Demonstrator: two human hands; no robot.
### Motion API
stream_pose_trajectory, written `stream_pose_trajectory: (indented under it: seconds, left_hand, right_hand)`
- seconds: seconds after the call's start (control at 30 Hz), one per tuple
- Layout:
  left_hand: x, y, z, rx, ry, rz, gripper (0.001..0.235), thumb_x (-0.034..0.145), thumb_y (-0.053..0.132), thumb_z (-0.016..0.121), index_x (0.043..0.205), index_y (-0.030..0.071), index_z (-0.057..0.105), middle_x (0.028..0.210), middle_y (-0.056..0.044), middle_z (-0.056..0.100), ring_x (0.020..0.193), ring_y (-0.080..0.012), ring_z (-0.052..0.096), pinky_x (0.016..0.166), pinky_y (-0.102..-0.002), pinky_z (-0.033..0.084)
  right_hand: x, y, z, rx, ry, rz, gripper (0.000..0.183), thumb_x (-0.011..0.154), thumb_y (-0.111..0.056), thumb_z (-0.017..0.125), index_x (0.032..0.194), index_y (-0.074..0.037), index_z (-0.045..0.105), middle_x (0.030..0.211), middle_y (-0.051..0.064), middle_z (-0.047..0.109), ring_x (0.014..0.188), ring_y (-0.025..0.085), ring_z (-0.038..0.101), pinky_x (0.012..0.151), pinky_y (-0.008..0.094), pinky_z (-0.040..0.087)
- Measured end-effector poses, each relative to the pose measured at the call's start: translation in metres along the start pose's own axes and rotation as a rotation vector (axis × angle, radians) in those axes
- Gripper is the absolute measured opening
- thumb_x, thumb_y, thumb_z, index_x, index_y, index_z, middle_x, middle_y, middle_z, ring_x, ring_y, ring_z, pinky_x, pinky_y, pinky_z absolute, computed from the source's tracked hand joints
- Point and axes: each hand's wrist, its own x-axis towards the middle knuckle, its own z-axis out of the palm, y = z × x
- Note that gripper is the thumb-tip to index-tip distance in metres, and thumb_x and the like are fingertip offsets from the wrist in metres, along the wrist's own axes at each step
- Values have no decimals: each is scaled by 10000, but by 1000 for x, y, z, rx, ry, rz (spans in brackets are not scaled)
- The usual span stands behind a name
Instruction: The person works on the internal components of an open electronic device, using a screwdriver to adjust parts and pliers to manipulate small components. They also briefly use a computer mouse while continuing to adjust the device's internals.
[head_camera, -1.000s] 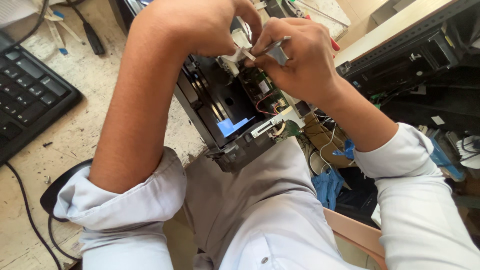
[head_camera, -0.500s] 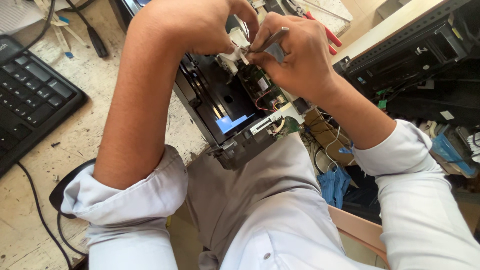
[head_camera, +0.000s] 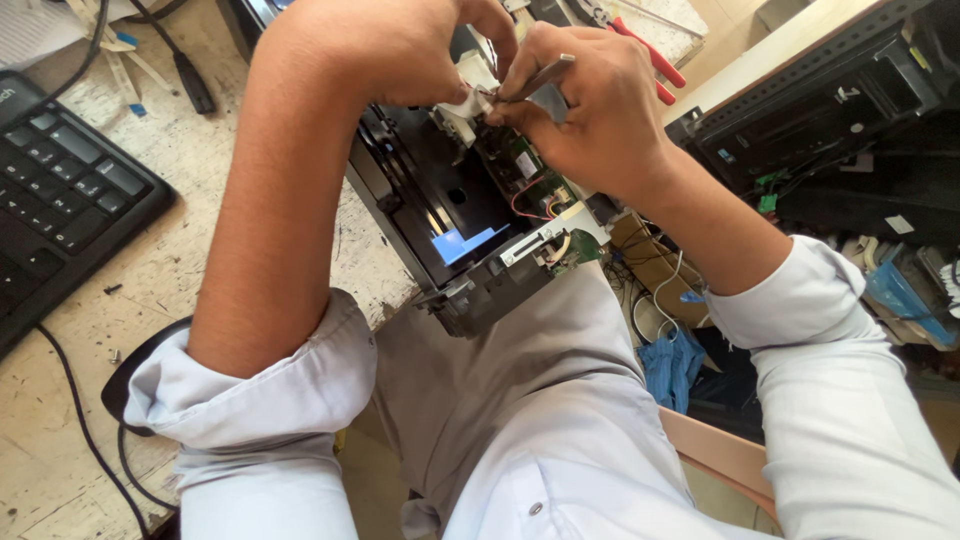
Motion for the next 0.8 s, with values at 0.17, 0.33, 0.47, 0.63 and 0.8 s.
stream_pose_trajectory:
  seconds: [0.17, 0.33, 0.47, 0.63, 0.8]
  left_hand:
    - [0, -1, -1, 4, -22, -11, 526, 728, 157, 834, 1222, 321, 759, 921, -118, 742, 721, -293, 695, 633, -433, 539]
    - [-1, 0, 0, -8, -18, -26, 517, 733, 179, 842, 1221, 324, 753, 908, -119, 738, 708, -292, 690, 621, -436, 534]
    - [0, 1, 0, -31, -19, -17, 505, 728, 189, 848, 1208, 308, 752, 923, -121, 737, 717, -295, 689, 626, -434, 533]
    - [0, 0, -1, -50, -33, -18, 494, 732, 161, 837, 1202, 293, 761, 965, -114, 749, 743, -293, 703, 642, -431, 540]
    - [1, -2, 1, -69, -4, 13, 497, 713, 160, 850, 1191, 272, 767, 999, -104, 752, 754, -290, 707, 644, -425, 541]
  right_hand:
    - [-2, 0, 1, -40, 24, 10, 206, 893, -4, 857, 950, -61, 668, 877, 52, 738, 889, 244, 732, 755, 345, 531]
    - [-2, 0, 2, -61, 35, 0, 213, 901, -35, 877, 954, -67, 673, 923, 52, 743, 885, 236, 738, 761, 346, 539]
    - [-3, -1, 3, -57, 47, 23, 216, 914, -53, 889, 945, -73, 676, 935, 50, 743, 888, 233, 739, 751, 340, 536]
    - [-3, -2, 2, -89, 38, -25, 221, 901, -31, 868, 953, -69, 657, 910, 52, 732, 874, 247, 726, 766, 359, 520]
    - [-2, -2, -2, -135, 13, -91, 225, 901, -27, 873, 949, -76, 658, 897, 51, 718, 829, 251, 699, 787, 374, 501]
